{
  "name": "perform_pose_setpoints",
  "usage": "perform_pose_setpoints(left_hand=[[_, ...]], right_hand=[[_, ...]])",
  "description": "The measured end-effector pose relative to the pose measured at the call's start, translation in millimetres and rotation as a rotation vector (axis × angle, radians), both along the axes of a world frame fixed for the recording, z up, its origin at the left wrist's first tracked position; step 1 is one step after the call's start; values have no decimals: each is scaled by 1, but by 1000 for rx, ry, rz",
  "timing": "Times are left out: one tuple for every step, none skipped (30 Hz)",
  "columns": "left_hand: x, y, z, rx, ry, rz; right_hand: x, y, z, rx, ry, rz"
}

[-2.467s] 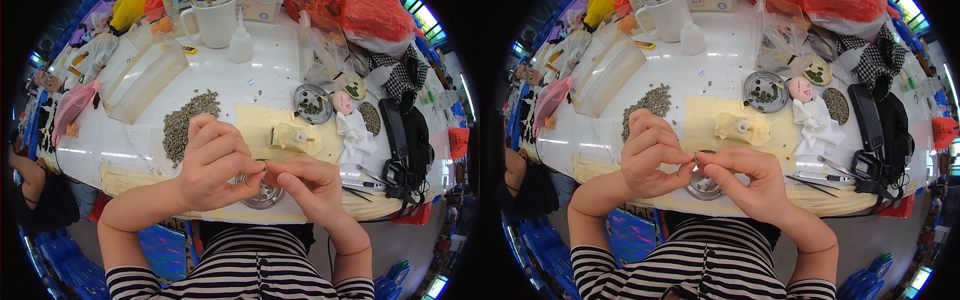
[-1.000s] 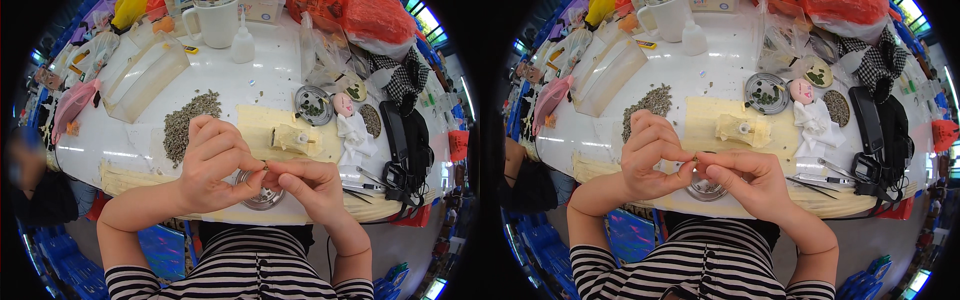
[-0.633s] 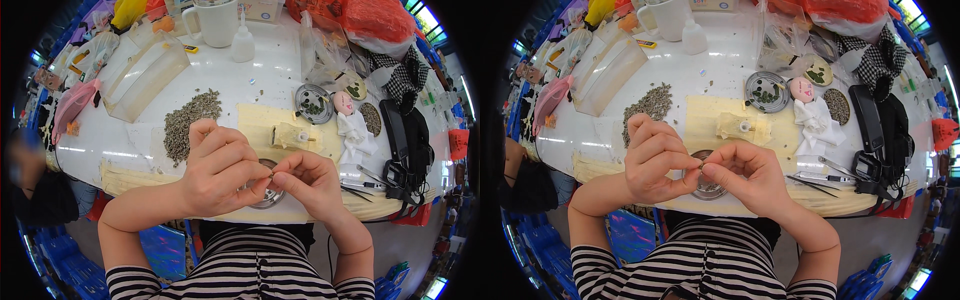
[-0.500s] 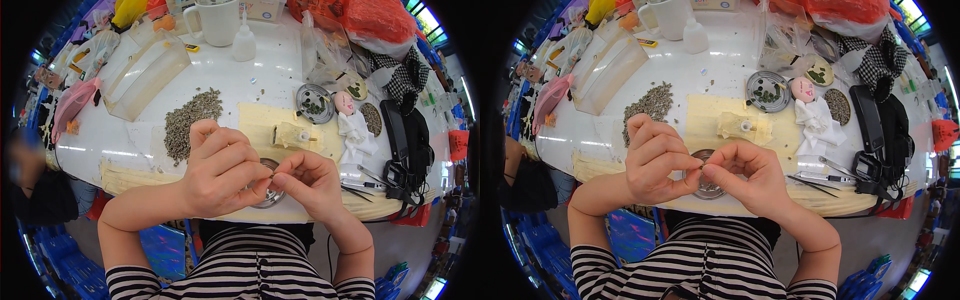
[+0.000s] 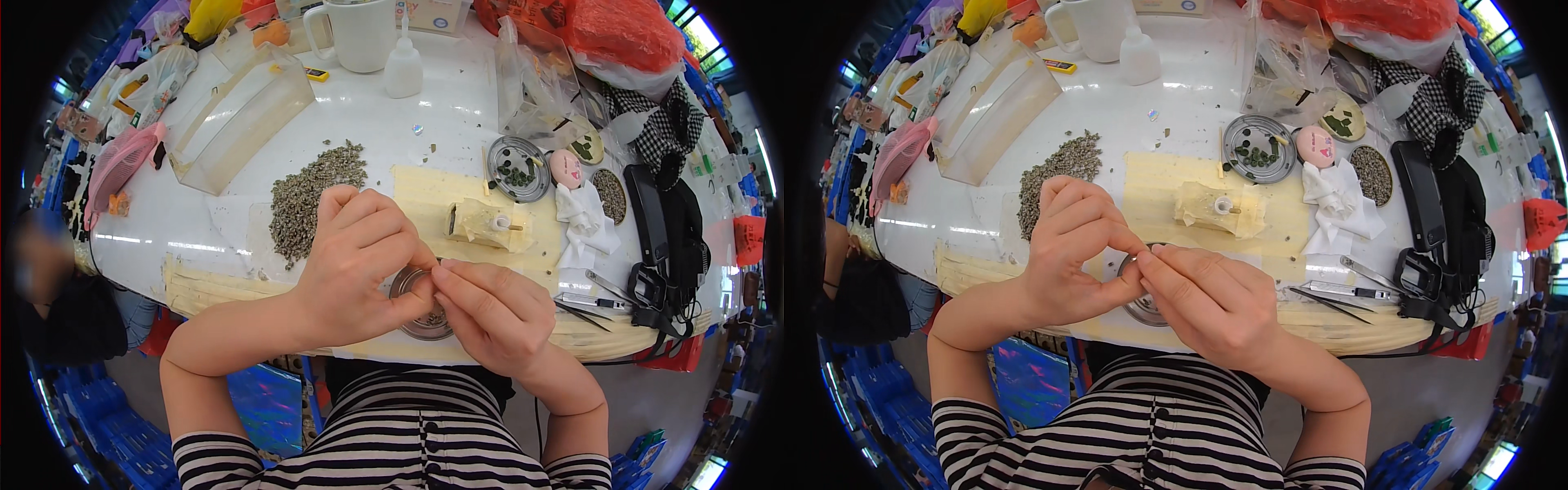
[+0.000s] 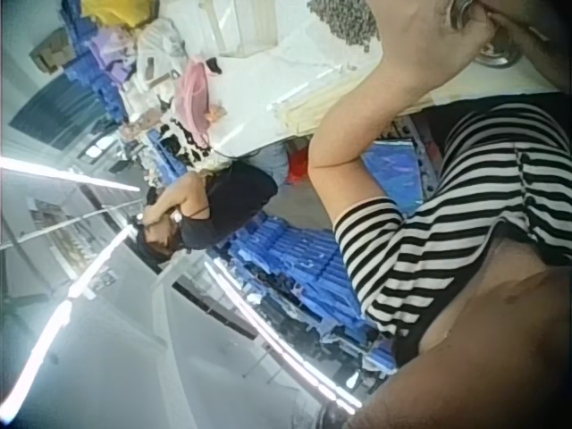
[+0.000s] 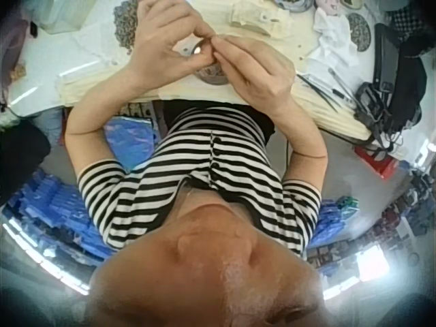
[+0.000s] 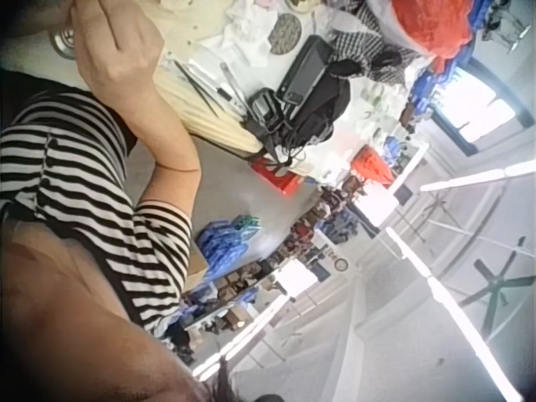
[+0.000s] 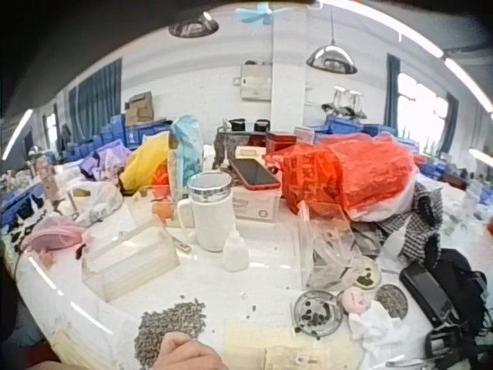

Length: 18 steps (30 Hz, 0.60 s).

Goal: The person picks up small metal components from a table, fits them together by hand, and places the assembled units into a small metal dish.

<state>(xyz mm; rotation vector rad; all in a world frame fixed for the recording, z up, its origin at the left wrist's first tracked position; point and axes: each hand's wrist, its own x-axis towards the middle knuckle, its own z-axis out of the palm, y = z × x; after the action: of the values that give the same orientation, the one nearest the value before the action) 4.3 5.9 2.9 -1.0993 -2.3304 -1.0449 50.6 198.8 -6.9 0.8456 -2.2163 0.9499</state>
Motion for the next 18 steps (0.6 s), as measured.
perform_pose_setpoints(left_hand=[[-1, 0, -1, 13, -3, -1], [-1, 1, -1, 24, -4, 0], [-2, 1, -1, 35, -6, 1], [-2, 1, -1, 44, 0, 4], [-1, 1, 0, 52, 5, 8], [-1, 0, 0, 60, 10, 12], [-1, 0, 1, 62, 21, 11], [-1, -1, 1, 64, 33, 9], [-2, -1, 1, 67, 45, 8], [-2, -1, 1, 71, 68, 8], [-2, -1, 2, 75, 91, 7], [-1, -1, 2, 78, 114, 7], [-1, -1, 1, 79, 164, 12], [0, -1, 0, 81, 214, 16], [0, -1, -1, 82, 264, 20], [0, -2, -2, 71, 303, 16], [0, -2, -3, 59, 344, 12], [1, -2, -4, 47, 385, 8]], right_hand=[[0, 0, -1, -18, -11, -9], [1, 0, -1, -37, -22, -16], [1, 0, -2, -56, -32, -24], [1, 0, -2, -71, -62, -19], [3, 1, -2, -85, -93, -14], [4, 2, -2, -100, -124, -9], [4, 4, 1, -144, -232, 17], [5, 6, 6, -187, -340, 42], [5, 8, 8, -231, -447, 69], [6, 9, 7, -374, -618, 112], [6, 10, 6, -519, -787, 155], [7, 12, 6, -664, -955, 199], [6, 13, 8, -728, -1045, 242], [5, 14, 12, -793, -1134, 283], [3, 15, 14, -858, -1223, 326], [3, 16, 14, -863, -1235, 324], [2, 17, 13, -868, -1246, 323], [2, 18, 13, -873, -1257, 323]])
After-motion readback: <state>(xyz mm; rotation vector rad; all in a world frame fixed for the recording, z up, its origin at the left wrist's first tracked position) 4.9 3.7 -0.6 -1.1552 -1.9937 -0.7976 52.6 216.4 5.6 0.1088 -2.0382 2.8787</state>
